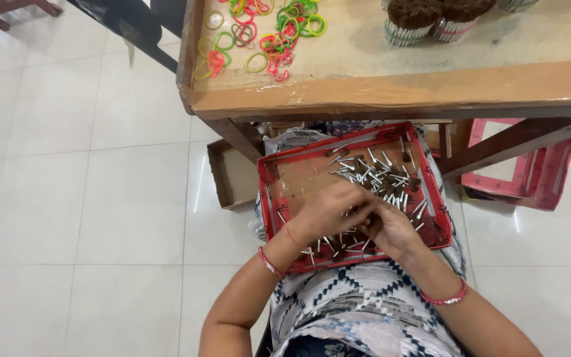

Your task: Sorting and grouping small metal pins or connectors from a tray at a workstation.

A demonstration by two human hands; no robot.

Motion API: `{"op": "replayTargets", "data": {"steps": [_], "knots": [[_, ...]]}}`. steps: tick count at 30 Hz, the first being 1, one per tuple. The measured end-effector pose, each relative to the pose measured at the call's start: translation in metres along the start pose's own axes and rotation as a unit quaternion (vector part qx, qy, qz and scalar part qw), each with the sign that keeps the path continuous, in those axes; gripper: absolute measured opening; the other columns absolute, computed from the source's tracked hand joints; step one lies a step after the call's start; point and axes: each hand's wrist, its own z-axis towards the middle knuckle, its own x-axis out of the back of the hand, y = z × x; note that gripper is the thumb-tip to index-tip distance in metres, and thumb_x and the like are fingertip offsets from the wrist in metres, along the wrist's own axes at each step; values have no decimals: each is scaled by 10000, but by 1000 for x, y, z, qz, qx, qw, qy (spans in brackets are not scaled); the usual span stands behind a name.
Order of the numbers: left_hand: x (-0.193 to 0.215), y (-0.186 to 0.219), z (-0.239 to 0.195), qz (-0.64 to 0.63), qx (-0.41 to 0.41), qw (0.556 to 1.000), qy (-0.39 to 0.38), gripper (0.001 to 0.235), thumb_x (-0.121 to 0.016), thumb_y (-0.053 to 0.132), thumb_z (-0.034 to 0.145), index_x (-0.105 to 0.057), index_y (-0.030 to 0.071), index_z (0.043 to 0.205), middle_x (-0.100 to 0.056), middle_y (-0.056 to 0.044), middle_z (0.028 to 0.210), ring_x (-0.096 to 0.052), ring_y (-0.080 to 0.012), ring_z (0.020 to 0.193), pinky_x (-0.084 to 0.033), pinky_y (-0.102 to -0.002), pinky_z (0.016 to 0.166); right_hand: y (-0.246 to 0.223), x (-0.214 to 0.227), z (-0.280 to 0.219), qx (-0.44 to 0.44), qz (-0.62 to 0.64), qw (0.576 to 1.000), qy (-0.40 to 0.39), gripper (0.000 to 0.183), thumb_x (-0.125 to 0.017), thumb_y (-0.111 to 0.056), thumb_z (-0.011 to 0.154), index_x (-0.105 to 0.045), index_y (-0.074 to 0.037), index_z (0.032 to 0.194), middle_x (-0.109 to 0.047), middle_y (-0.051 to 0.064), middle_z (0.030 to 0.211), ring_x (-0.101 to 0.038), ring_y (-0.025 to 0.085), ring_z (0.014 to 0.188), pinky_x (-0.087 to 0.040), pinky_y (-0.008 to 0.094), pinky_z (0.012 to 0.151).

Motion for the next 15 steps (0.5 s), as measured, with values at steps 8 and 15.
{"op": "replayTargets", "data": {"steps": [8,15], "knots": [[-38,-96,25,246,91,965,-5,271,-592,23,867,-621,61,1134,-665,-131,1051,-669,-346,1049,-562,-419,871,2,5,-13,113,-50,992,4,255,-546,-305,1052,-598,-58,1017,-626,54,947,-597,192,884,-532,357,825],[-11,-19,10,72,54,996,-26,313,-680,87,908,-632,64,1217,-659,-136,1070,-681,-343,989,-562,-431,846,-14,-18,-25,42,12,999,13,287,-485,-323,1044,-617,-87,1139,-677,54,1000,-644,200,961,-552,379,873]]}}
